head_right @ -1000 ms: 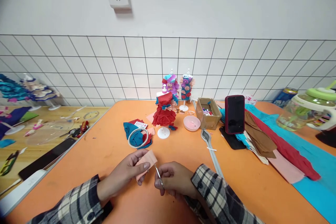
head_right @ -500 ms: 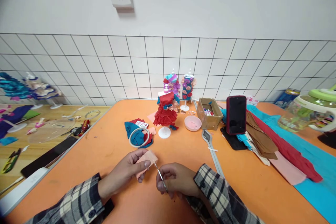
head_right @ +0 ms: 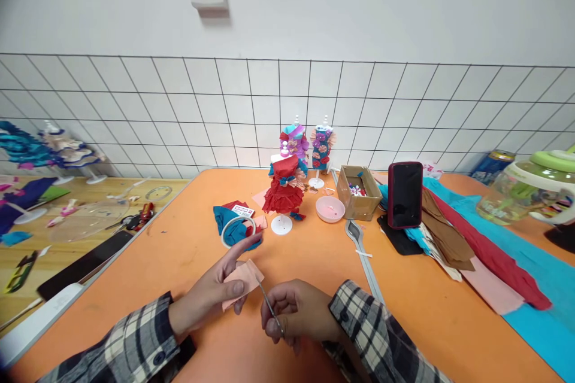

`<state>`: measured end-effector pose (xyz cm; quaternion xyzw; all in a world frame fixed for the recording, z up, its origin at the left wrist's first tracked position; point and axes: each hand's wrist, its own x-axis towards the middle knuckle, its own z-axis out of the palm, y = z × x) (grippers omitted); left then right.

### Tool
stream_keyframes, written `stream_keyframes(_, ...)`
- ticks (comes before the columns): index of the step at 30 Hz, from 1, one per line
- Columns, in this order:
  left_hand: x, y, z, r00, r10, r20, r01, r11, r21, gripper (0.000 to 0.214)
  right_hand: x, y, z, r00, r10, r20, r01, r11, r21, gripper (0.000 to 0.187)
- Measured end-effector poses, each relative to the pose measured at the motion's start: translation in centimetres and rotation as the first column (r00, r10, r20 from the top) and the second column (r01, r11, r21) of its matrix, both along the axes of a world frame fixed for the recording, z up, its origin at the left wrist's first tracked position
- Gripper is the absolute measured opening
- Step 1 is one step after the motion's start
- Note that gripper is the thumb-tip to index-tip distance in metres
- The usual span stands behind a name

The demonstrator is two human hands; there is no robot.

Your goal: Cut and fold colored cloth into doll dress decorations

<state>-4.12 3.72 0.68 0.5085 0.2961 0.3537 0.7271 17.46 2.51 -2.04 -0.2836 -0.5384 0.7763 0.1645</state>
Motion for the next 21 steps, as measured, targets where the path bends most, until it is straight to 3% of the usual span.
stream_keyframes(7, 0.08, 0.01, -0.77, 0.993, 0.008, -0.118, -0.005, 1.000, 0.027, 0.039, -0.46, -0.52, 0.28, 0.996, 0.043, -0.076, -0.048, 0.997, -0.060, 0.038)
stream_keyframes(13, 0.16, 0.24, -0.79, 0.981, -0.005, -0.196, 0.020, 0.997, 0.071, 0.042, -0.59, -0.65, 0.54, 0.987, 0.059, -0.147, -0.069, 0.996, -0.061, 0.051)
stream_keyframes(21, 0.70, -0.41, -0.95, 0.990, -0.037, -0.134, 0.041, 0.999, 0.030, 0.042, -0.45, -0.64, -0.15, 0.966, 0.065, -0.251, -0.095, 0.989, -0.110, 0.050)
